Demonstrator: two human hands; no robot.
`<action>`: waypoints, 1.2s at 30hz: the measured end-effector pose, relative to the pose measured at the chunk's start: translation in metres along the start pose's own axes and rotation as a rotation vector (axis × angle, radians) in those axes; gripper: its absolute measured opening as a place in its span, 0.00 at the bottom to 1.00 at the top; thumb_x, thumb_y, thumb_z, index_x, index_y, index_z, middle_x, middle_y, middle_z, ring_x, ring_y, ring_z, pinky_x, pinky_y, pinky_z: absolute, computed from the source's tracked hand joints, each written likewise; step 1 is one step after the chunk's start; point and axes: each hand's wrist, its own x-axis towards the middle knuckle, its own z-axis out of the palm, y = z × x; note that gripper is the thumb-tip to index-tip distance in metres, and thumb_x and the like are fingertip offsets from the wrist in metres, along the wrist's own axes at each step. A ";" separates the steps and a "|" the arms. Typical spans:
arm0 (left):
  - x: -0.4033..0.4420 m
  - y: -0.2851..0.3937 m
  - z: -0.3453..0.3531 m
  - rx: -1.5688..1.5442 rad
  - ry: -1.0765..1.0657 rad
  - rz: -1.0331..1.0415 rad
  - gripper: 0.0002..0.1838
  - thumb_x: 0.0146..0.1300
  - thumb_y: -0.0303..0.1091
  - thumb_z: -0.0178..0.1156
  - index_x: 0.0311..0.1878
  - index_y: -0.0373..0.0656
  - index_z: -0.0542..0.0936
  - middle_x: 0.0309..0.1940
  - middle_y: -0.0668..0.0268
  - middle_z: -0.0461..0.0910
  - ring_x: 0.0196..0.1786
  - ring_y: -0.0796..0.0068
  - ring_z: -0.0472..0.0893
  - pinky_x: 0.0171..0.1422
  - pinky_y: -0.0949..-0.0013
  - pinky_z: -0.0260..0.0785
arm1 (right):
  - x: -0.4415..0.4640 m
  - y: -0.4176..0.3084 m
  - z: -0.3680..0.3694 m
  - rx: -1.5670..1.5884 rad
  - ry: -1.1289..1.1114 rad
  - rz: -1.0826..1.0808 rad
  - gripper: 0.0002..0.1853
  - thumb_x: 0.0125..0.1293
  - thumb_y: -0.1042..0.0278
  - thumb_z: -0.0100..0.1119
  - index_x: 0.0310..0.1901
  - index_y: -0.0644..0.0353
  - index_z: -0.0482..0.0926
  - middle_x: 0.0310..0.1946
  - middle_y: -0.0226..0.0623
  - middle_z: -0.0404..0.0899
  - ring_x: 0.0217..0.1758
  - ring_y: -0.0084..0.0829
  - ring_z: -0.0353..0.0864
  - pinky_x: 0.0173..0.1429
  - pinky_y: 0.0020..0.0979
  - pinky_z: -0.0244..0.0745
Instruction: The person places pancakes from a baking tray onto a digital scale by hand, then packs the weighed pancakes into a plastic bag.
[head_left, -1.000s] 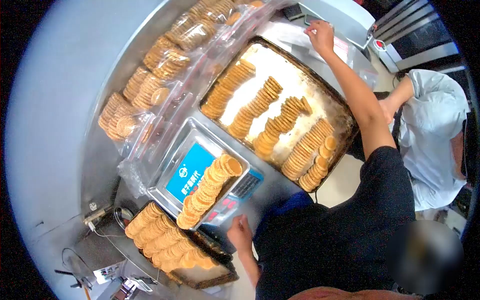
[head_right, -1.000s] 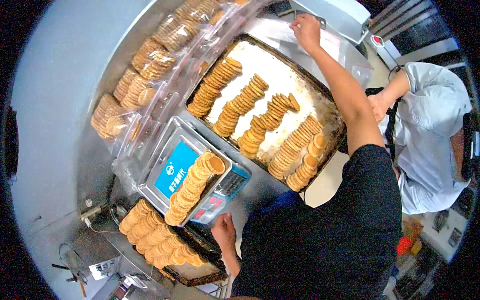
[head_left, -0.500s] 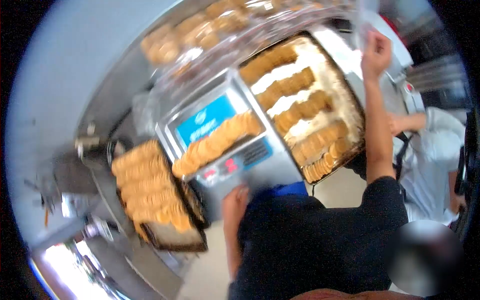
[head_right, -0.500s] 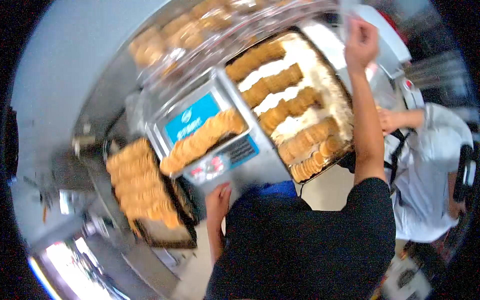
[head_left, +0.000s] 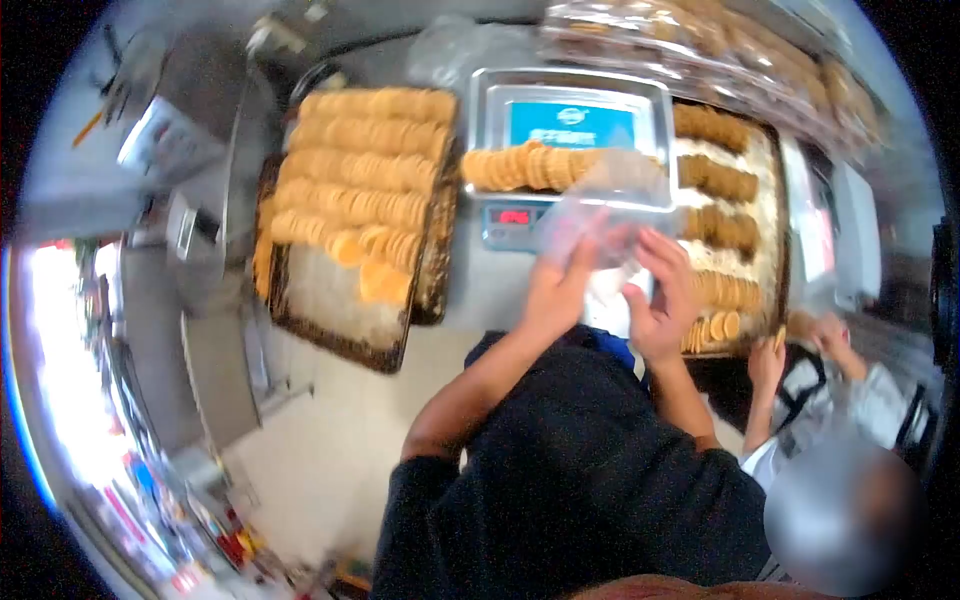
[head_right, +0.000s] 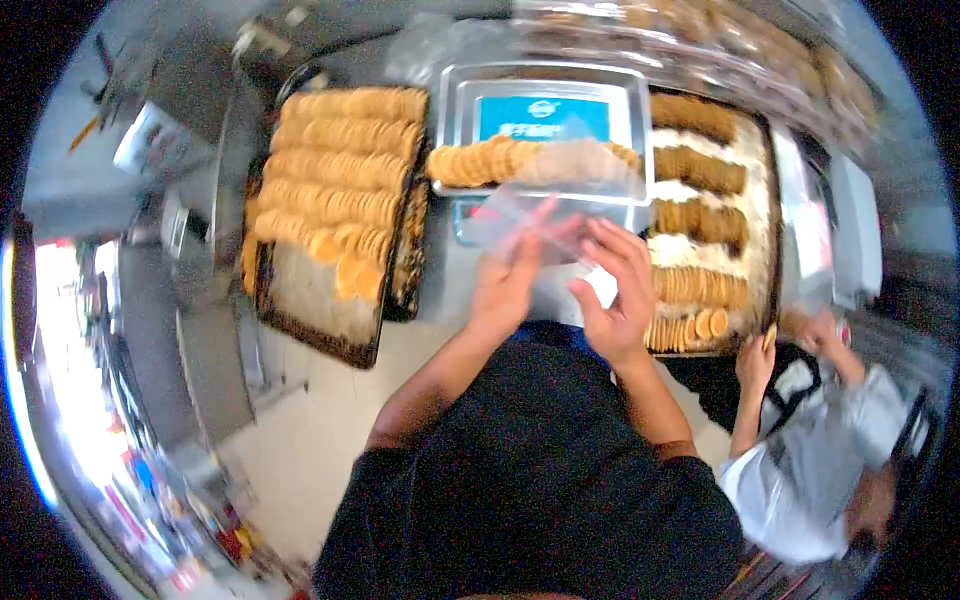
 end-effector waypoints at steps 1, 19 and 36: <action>-0.011 0.003 -0.010 0.018 0.002 -0.034 0.30 0.87 0.48 0.42 0.80 0.38 0.64 0.71 0.54 0.76 0.71 0.66 0.77 0.78 0.60 0.66 | 0.003 -0.009 0.004 -0.028 -0.040 0.041 0.27 0.60 0.61 0.78 0.59 0.63 0.82 0.58 0.46 0.84 0.63 0.49 0.81 0.69 0.45 0.73; -0.088 -0.026 -0.114 0.308 0.015 -0.290 0.16 0.82 0.37 0.54 0.61 0.33 0.74 0.55 0.55 0.80 0.55 0.64 0.83 0.59 0.63 0.75 | -0.018 -0.047 0.054 -0.177 -0.113 -0.157 0.08 0.58 0.70 0.69 0.38 0.59 0.83 0.34 0.37 0.81 0.35 0.41 0.82 0.38 0.39 0.78; -0.084 0.023 -0.091 0.406 0.350 -0.281 0.11 0.77 0.29 0.57 0.50 0.29 0.82 0.40 0.61 0.83 0.42 0.72 0.80 0.46 0.70 0.73 | -0.030 -0.032 0.091 0.239 -0.369 -0.142 0.17 0.65 0.55 0.70 0.47 0.59 0.81 0.40 0.41 0.81 0.43 0.49 0.82 0.43 0.46 0.76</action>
